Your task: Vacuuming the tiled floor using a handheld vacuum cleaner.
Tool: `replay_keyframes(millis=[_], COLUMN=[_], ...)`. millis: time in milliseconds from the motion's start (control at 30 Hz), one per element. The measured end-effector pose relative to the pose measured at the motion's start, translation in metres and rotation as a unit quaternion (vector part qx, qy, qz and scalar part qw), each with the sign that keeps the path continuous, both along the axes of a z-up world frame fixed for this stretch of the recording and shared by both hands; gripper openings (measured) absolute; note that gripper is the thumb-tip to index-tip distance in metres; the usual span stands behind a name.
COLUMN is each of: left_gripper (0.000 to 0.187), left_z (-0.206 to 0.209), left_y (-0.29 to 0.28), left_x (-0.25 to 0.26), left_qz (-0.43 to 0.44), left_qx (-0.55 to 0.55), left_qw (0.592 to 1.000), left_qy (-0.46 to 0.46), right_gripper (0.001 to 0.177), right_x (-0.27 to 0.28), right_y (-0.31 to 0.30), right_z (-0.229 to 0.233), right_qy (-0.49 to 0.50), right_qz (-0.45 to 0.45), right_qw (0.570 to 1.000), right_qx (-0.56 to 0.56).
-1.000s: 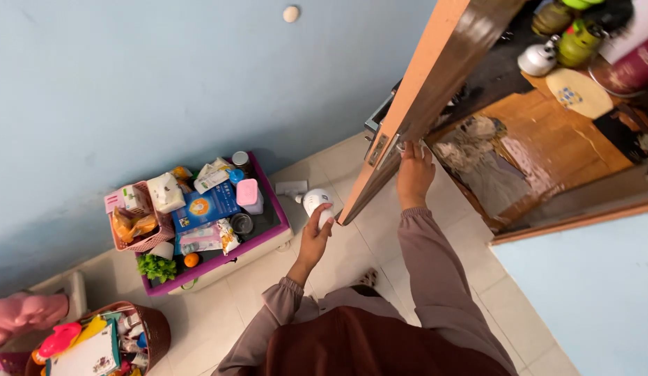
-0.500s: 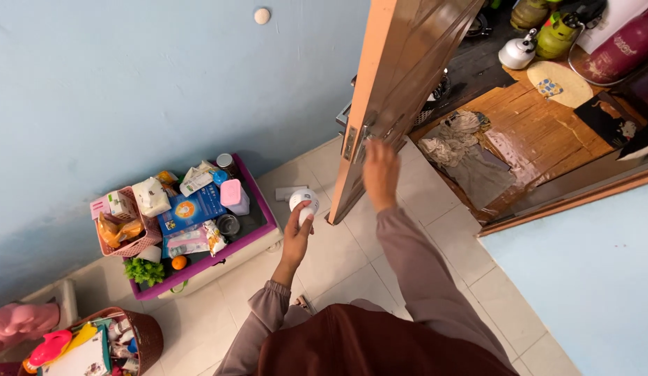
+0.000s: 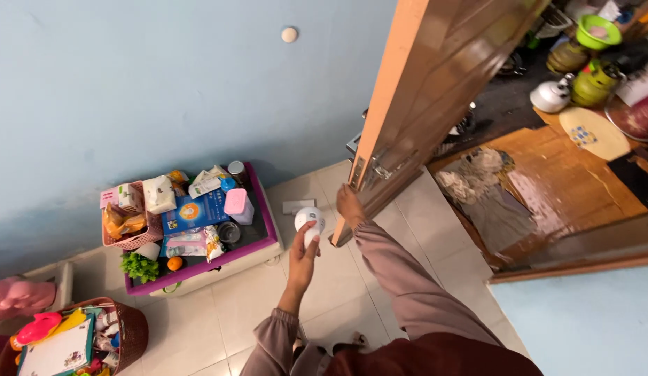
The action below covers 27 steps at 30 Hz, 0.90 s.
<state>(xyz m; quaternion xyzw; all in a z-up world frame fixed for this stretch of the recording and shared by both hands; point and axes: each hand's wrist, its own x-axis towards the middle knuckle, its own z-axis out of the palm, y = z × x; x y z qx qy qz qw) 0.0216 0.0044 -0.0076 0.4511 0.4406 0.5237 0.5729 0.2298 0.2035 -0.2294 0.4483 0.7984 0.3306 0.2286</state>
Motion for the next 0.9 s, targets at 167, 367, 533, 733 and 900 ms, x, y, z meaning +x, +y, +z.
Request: replay_keyframes(millis=[167, 367, 533, 733, 900], left_gripper=[0.040, 0.040, 0.040, 0.037, 0.035], left_z=[0.008, 0.003, 0.000, 0.004, 0.011], left_y=[-0.002, -0.029, -0.063, -0.097, -0.104], left_x=[0.022, 0.039, 0.049, 0.065, 0.077], left_qz=[0.019, 0.037, 0.032, 0.022, 0.004], left_qx=[-0.013, -0.015, -0.017, 0.009, -0.037], left_qw=[1.000, 0.999, 0.999, 0.997, 0.991], left_qy=[0.006, 0.014, 0.018, 0.074, 0.132], right_gripper=[0.028, 0.039, 0.034, 0.028, 0.024], right_x=[0.015, 0.038, 0.052, 0.109, 0.170], right_y=[0.008, -0.048, -0.107, -0.197, -0.253], right_z=[0.014, 0.073, 0.112, 0.138, 0.136], right_qy=[-0.111, -0.181, -0.156, -0.117, -0.088], right_qz=[0.051, 0.076, 0.053, -0.003, -0.062], right_qw=[0.992, 0.980, 0.986, 0.993, 0.994], right_qx=[0.003, 0.015, 0.003, -0.016, -0.035])
